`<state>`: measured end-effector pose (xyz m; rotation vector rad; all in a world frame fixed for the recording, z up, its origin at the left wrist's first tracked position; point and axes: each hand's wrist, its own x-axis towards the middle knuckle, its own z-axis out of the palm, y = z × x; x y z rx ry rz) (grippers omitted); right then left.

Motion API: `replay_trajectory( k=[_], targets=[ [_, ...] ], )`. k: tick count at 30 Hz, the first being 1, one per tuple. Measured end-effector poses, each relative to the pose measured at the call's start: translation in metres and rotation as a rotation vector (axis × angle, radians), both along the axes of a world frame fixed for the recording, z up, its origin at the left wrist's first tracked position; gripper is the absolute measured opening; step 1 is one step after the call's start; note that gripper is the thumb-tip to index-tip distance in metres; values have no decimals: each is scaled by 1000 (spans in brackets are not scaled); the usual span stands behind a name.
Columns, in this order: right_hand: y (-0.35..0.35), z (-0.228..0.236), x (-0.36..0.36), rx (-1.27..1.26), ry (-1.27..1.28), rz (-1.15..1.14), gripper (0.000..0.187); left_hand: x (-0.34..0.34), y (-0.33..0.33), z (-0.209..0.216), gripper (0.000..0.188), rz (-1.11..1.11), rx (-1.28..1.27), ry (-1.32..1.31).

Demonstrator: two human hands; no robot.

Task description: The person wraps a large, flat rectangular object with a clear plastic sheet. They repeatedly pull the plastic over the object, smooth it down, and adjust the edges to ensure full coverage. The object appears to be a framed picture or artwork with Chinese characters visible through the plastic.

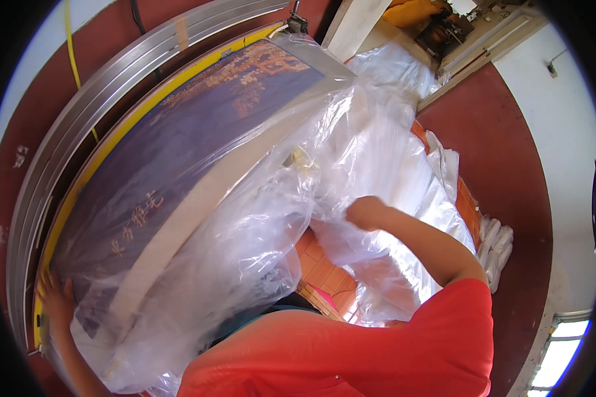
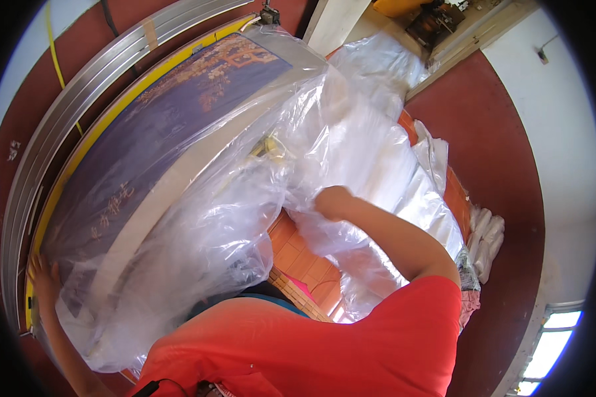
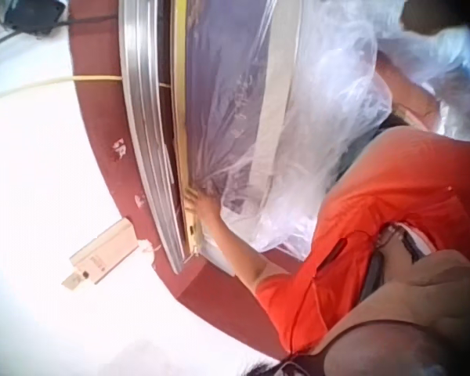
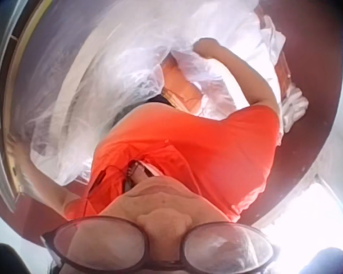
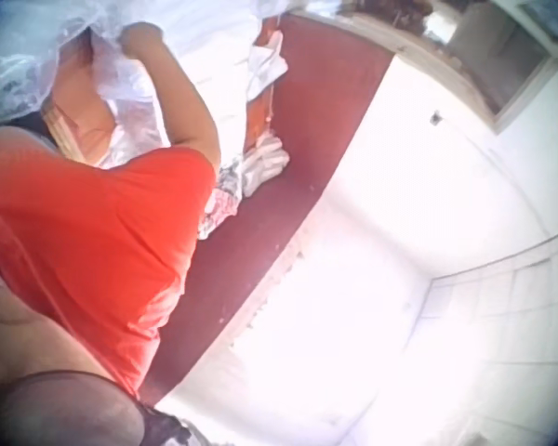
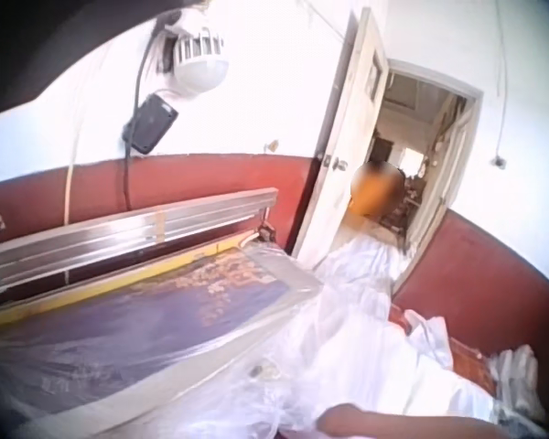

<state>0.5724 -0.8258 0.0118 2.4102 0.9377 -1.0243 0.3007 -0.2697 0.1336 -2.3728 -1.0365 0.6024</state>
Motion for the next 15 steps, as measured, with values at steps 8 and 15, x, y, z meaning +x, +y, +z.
replay_trajectory(
  k=[8, 15],
  targets=[
    [121, 193, -126, 1173, 319, 256, 25, 106, -258, 43, 68, -869, -1926, -219],
    [58, 101, -98, -36, 339, 156, 44, 68, -176, 78, 24, -1097, -1910, -331]
  ],
)
